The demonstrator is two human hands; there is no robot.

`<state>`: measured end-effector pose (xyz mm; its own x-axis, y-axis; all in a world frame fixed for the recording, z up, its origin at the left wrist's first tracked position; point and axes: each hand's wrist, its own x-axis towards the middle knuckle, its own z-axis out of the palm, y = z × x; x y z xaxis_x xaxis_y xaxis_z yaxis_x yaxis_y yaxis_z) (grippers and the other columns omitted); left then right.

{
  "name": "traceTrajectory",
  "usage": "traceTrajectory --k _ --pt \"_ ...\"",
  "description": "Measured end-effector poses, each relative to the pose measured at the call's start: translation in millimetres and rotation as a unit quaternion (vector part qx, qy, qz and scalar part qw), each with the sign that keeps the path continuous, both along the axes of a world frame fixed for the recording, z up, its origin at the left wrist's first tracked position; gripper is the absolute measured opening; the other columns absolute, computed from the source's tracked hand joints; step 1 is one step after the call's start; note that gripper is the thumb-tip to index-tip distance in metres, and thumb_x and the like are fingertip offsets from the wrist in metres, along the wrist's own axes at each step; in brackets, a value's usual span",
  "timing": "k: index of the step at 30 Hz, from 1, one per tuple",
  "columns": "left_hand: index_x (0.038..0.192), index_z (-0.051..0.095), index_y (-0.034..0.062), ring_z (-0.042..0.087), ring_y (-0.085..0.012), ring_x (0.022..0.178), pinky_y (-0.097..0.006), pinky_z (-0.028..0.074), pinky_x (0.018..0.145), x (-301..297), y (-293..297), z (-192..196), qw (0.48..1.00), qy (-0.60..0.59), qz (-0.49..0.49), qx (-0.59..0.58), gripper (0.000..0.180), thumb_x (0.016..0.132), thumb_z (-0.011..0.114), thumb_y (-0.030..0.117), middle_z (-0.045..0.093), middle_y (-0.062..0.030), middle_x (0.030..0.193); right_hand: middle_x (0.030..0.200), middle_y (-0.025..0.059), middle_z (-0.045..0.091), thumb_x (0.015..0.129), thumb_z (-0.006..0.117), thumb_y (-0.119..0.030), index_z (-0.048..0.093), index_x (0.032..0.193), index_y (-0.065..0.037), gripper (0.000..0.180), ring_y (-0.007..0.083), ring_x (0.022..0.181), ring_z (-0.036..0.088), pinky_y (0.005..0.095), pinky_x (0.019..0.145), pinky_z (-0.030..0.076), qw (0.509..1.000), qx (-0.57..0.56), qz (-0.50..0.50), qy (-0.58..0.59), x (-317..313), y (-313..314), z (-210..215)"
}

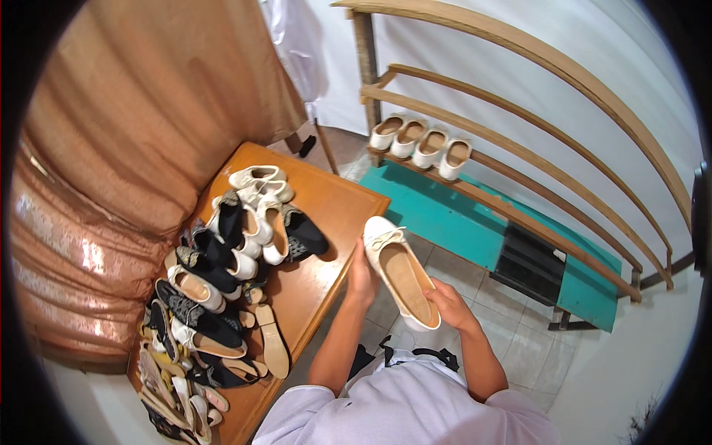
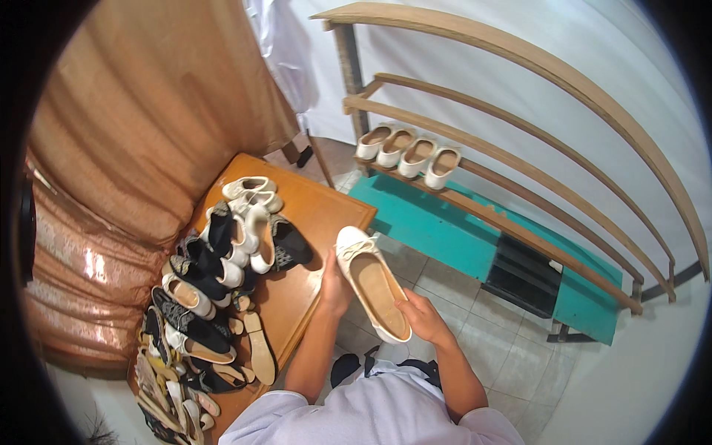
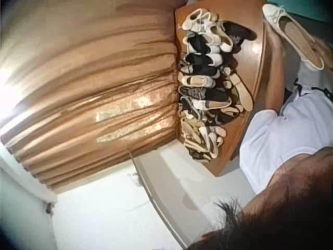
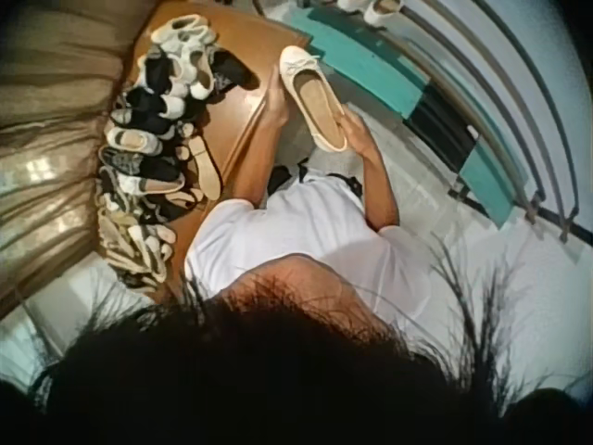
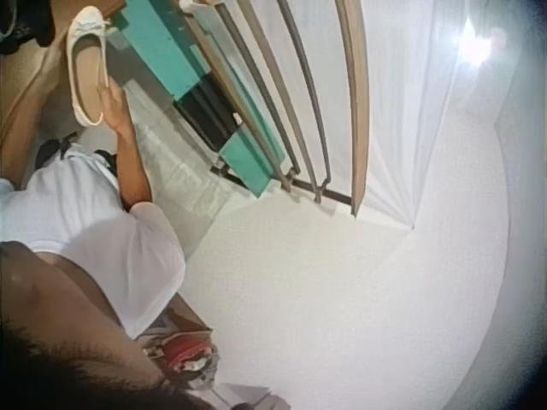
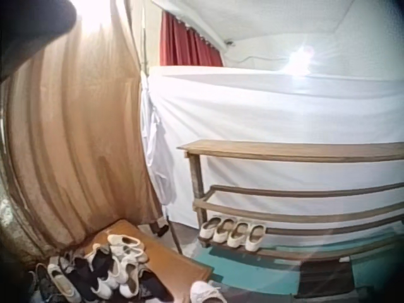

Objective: Organizing various styles of women's shoes from a table onto a multi-tiered wooden rack.

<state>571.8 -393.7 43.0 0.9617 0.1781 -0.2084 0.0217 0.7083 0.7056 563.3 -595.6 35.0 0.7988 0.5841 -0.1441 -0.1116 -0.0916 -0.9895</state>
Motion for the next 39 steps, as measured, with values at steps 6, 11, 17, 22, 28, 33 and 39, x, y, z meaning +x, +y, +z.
traceTrajectory --k 6,11,17,22,28,33,39 --pt "0.146 0.032 -0.0004 0.053 -0.0249 0.122 -0.037 0.041 0.102 16.7 -74.5 -21.5 0.952 0.024 -0.221 0.212 0.066 0.102 0.042 0.047 0.051 -0.0151 0.137 0.096 0.0141 0.066 0.096 0.048 -0.02 0.059 0.115 0.002 0.031 0.0182 0.086 0.061 0.0331 0.08 0.048 0.981 -0.05 -0.179 -0.055 12.2 -63.6 -7.9" --pt "0.145 0.031 -0.0032 0.048 -0.0242 0.127 -0.037 0.037 0.106 35.1 -113.5 -11.4 0.912 -0.022 -0.314 0.264 0.067 0.092 0.064 0.02 0.049 -0.0206 0.136 0.101 0.0225 0.067 0.096 0.048 -0.024 0.057 0.118 0.002 0.034 0.0311 0.094 0.066 0.0395 0.082 0.048 0.957 -0.103 -0.27 -0.036 24.4 -88.0 -10.1" --pt "0.141 0.039 -0.0037 0.056 -0.0234 0.117 -0.035 0.041 0.102 83.0 -113.9 -18.9 0.878 -0.059 -0.355 0.315 0.059 0.094 0.062 0.021 0.058 -0.017 0.127 0.106 0.0267 0.066 0.096 0.048 -0.025 0.055 0.123 0.001 0.037 0.0403 0.101 0.064 0.0429 0.085 0.048 0.948 -0.12 -0.293 -0.035 62.0 -90.7 -12.7" --pt "0.134 0.052 -0.0011 0.066 -0.0216 0.082 -0.036 0.052 0.079 136.2 -108.1 -28.5 0.845 -0.069 -0.335 0.412 0.053 0.09 0.062 0.028 0.07 -0.016 0.102 0.112 0.0282 0.063 0.095 0.048 -0.023 0.055 0.125 0.001 0.039 0.0439 0.107 0.06 0.0452 0.09 0.046 0.937 -0.19 -0.291 -0.041 108.9 -84.3 -0.9" --pt "0.128 0.056 -0.0035 0.064 -0.0197 0.085 -0.034 0.051 0.078 206.8 -109.8 -40.8 0.827 -0.074 -0.358 0.428 0.044 0.093 0.055 0.023 0.069 -0.0137 0.098 0.113 0.0296 0.059 0.092 0.047 -0.021 0.057 0.12 0.002 0.037 0.0473 0.107 0.055 0.049 0.093 0.043 0.918 -0.263 -0.288 -0.072 170.1 -83.6 -12.7" --pt "0.12 0.061 -0.0035 0.068 -0.0342 0.086 -0.04 0.051 0.08 254.2 -110.9 -56.9 0.805 -0.066 -0.373 0.457 0.047 0.09 0.056 0.034 0.069 -0.0249 0.096 0.108 0.0296 0.057 0.088 0.048 -0.017 0.058 0.11 0.004 0.032 0.0481 0.102 0.054 0.0518 0.09 0.043 0.898 -0.319 -0.292 -0.082 212.6 -82.5 -21.8" --pt "0.102 0.067 -0.0027 0.066 -0.0433 0.078 -0.048 0.051 0.072 292.5 -118.9 -51.8 0.757 -0.076 -0.377 0.527 0.043 0.09 0.057 0.037 0.067 -0.0277 0.088 0.107 0.03 0.058 0.085 0.05 -0.013 0.058 0.108 0.004 0.03 0.0486 0.103 0.054 0.0518 0.091 0.043 0.887 -0.306 -0.332 -0.091 242.0 -86.9 -30.1"
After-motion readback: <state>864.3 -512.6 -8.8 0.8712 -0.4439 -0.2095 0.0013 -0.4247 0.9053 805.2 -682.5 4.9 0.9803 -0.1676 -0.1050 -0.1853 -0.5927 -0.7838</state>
